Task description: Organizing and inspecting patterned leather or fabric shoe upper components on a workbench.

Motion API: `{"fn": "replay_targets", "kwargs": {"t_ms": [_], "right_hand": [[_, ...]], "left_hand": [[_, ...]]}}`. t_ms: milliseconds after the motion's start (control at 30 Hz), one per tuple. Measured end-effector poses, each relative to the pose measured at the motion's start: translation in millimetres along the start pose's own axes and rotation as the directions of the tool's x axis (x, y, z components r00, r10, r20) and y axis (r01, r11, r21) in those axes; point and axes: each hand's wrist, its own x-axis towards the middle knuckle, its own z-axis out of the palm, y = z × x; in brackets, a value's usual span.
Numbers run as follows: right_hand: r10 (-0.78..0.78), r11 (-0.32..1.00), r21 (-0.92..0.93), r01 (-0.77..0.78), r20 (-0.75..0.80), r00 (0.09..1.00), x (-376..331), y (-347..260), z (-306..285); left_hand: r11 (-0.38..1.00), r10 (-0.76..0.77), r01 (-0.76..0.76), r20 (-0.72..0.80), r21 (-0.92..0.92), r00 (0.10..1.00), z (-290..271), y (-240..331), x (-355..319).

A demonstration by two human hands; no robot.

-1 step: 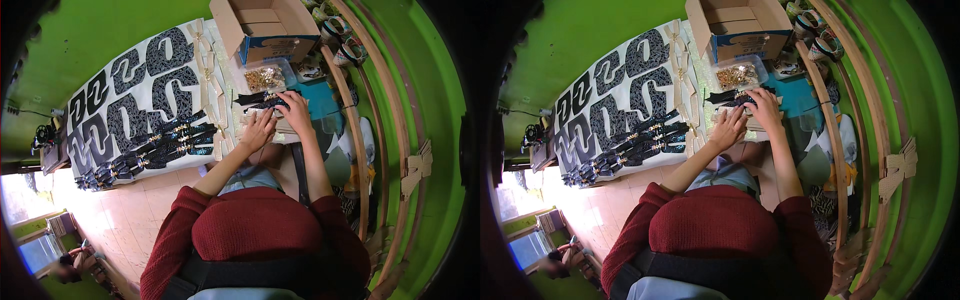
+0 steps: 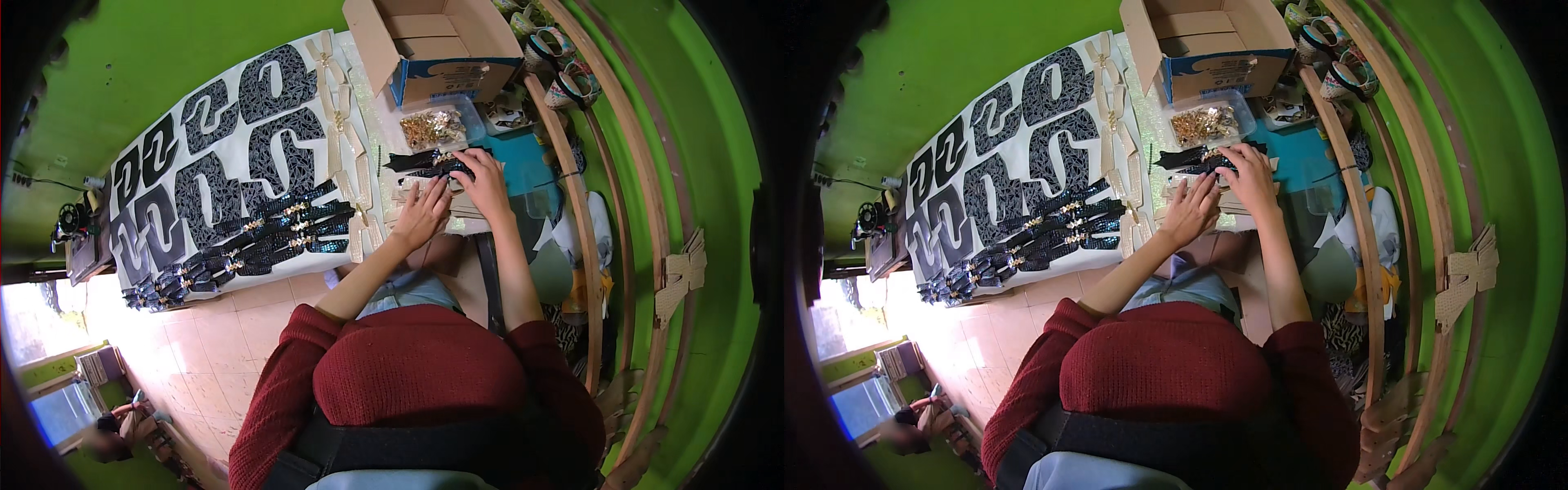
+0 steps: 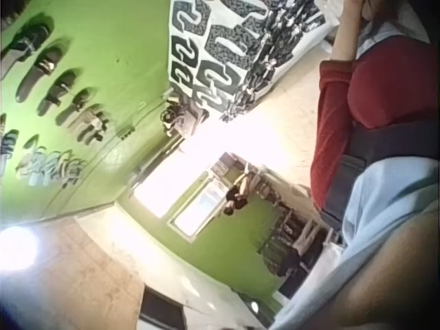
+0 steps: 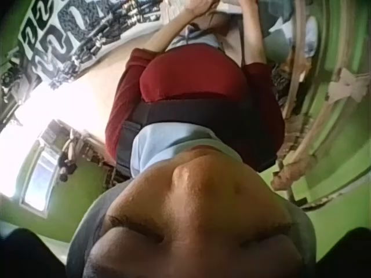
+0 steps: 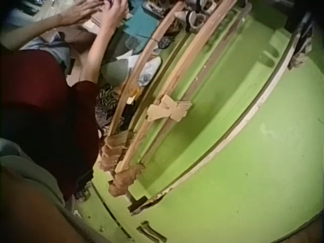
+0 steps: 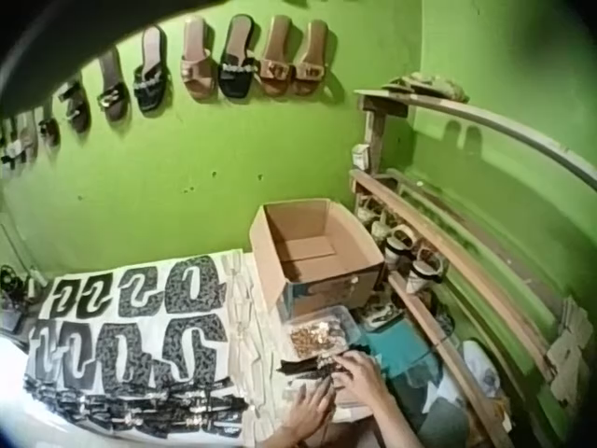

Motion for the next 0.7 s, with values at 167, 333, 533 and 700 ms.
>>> {"fn": "replay_targets", "kwargs": {"t_ms": [167,333,533,700], "right_hand": [[0.064,0.998,0.024,-0.062,-0.079,0.995,-1,-14,-6],[0.132,0.975,0.198,-0.098,-0.166,0.977,-3,-25,-9],[0.208,0.933,0.335,-0.131,-0.206,0.956,-6,-30,-23],[0.209,0.908,0.406,-0.103,-0.225,0.952,-10,-39,-26]], "left_hand": [[0.999,-0.051,0.051,-0.003,-0.004,0.999,-10,7,-10],[0.998,-0.052,0.053,0.036,-0.027,0.998,-15,6,-9],[0.978,-0.082,0.098,0.094,-0.183,0.992,-27,6,-7],[0.888,-0.137,0.122,-0.002,-0.443,0.991,-34,-11,-10]]}}
